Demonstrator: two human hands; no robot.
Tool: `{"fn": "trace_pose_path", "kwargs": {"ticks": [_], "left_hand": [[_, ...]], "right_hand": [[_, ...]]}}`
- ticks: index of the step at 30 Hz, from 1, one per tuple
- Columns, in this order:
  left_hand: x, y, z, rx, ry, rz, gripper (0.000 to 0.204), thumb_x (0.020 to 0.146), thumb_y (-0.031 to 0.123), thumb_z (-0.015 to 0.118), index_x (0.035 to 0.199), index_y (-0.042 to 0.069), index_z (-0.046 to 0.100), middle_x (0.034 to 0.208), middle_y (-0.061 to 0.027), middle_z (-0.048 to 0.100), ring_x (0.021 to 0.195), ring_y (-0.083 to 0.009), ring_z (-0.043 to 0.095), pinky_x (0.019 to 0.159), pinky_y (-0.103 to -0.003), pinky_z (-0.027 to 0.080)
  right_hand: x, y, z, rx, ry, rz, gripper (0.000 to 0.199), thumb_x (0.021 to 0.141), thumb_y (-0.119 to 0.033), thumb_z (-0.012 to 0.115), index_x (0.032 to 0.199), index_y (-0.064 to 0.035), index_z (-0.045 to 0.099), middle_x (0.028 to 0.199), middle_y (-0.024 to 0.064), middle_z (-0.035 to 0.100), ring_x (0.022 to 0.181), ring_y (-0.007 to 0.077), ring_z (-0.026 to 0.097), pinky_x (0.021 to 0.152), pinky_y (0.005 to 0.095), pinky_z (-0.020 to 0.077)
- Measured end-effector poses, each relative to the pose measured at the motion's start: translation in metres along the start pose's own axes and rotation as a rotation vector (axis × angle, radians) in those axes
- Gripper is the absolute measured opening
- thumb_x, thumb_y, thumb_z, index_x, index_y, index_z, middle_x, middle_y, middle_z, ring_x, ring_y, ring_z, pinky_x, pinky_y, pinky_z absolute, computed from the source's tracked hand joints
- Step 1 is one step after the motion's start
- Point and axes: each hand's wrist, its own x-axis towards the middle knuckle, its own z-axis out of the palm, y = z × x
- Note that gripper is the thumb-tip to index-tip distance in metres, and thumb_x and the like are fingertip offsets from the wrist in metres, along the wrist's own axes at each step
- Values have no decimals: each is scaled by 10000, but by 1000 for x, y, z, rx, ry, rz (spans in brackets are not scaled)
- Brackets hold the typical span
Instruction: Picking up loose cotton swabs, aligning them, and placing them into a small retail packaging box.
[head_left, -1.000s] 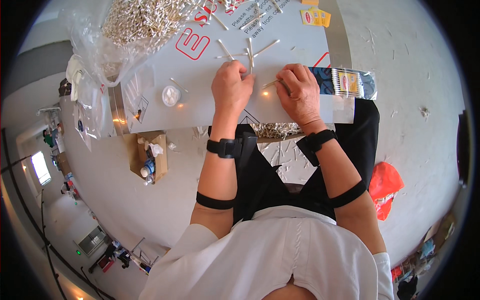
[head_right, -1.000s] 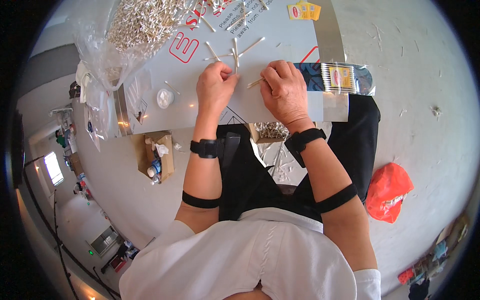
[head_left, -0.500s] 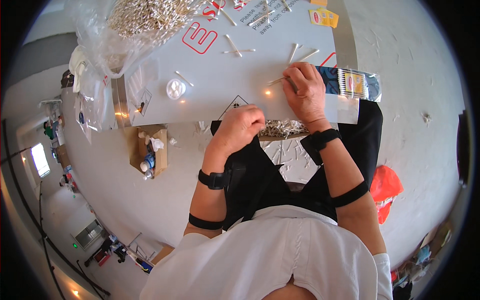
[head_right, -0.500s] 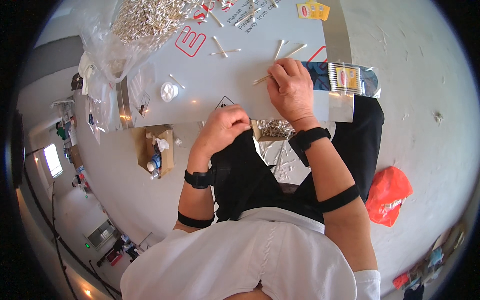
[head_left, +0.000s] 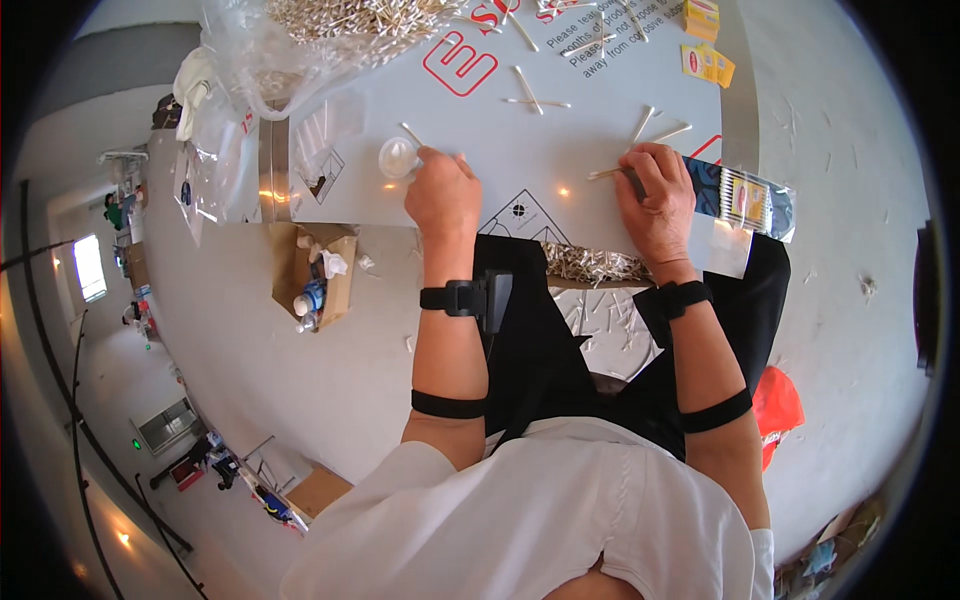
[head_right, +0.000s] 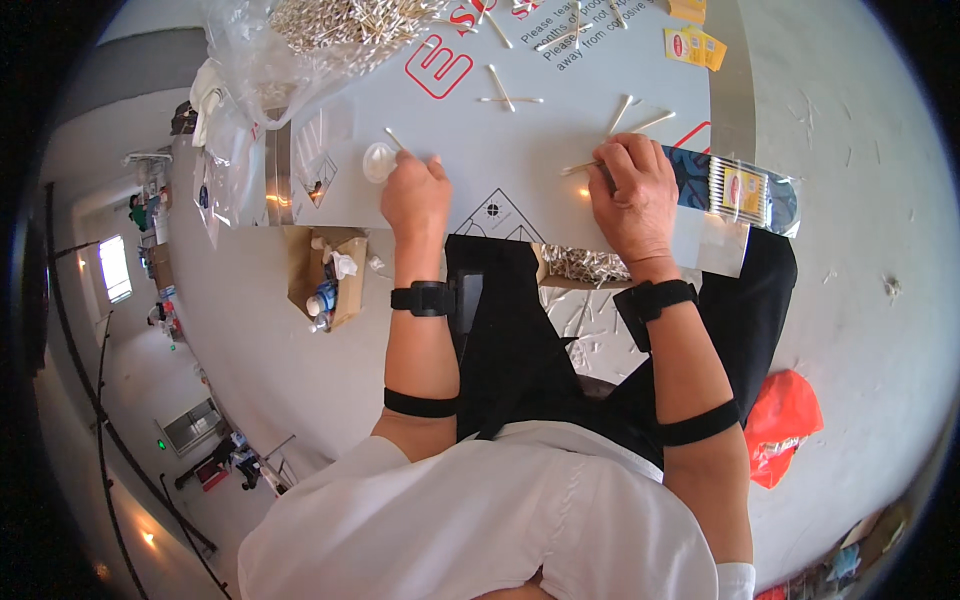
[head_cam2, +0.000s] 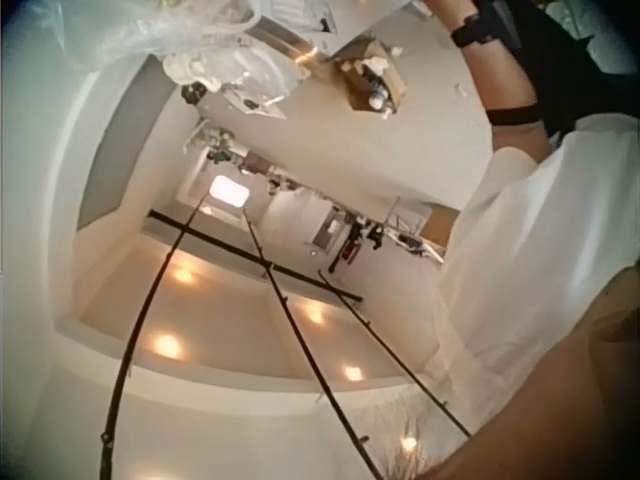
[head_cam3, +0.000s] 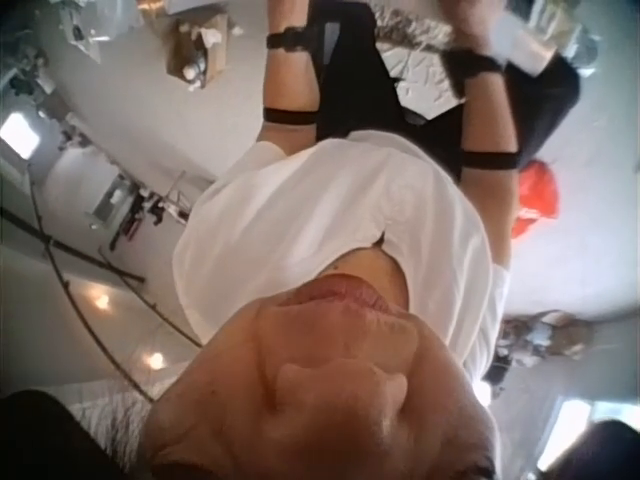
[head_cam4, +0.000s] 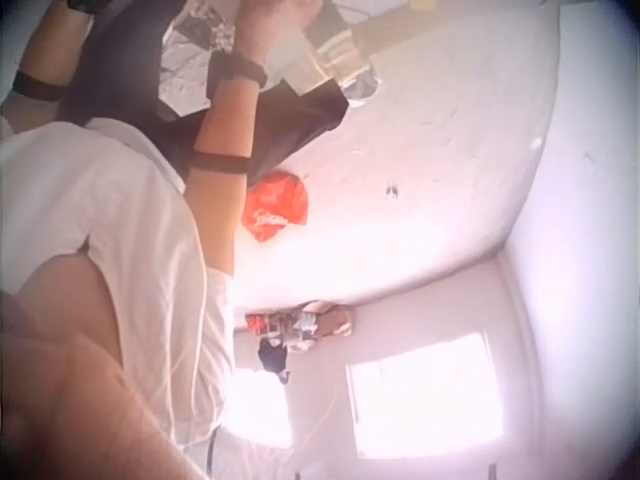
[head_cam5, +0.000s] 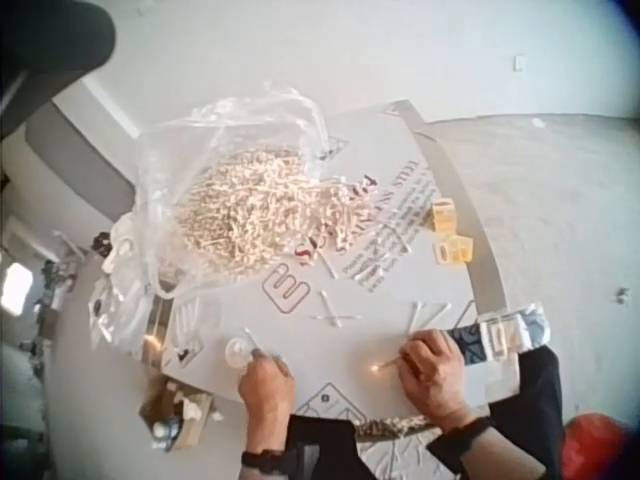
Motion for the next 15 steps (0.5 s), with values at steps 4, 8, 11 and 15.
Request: {"fn": "trace_pose_path", "kwargs": {"ticks": [4, 8, 11, 15], "left_hand": [[-6, -3, 14, -43, 60, 14, 425, 920, 254, 588, 1176, -84, 566, 915, -242, 692, 867, -389, 681, 739, -471, 537], [-3, -8, 28, -102, 250, 340, 465, 933, 241, 598, 1210, -115, 485, 925, -233, 680, 772, -379, 683, 671, -460, 539], [2, 3, 27, -174, 331, 299, 430, 919, 258, 622, 1134, -97, 512, 917, -248, 674, 776, -388, 681, 660, -465, 541], [13, 18, 14, -100, 193, 35, 304, 905, 239, 626, 945, -49, 536, 799, -242, 676, 772, -405, 679, 643, -465, 545]], "right_hand": [[0, 1, 0, 0, -10, 9, 181, 720, -54, 698, 883, -79, 625, 955, 63, 602, 911, 279, 593, 795, 390, 496], [1, -1, 0, 0, -7, 5, 173, 723, -53, 694, 878, -79, 623, 958, 62, 601, 915, 280, 592, 794, 390, 497], [0, 0, 1, -5, -9, 13, 168, 726, -55, 691, 878, -79, 622, 963, 61, 600, 918, 279, 591, 792, 393, 496], [0, 1, 1, -2, -7, 15, 164, 729, -60, 691, 876, -79, 621, 966, 61, 598, 921, 277, 589, 791, 398, 495]]}}
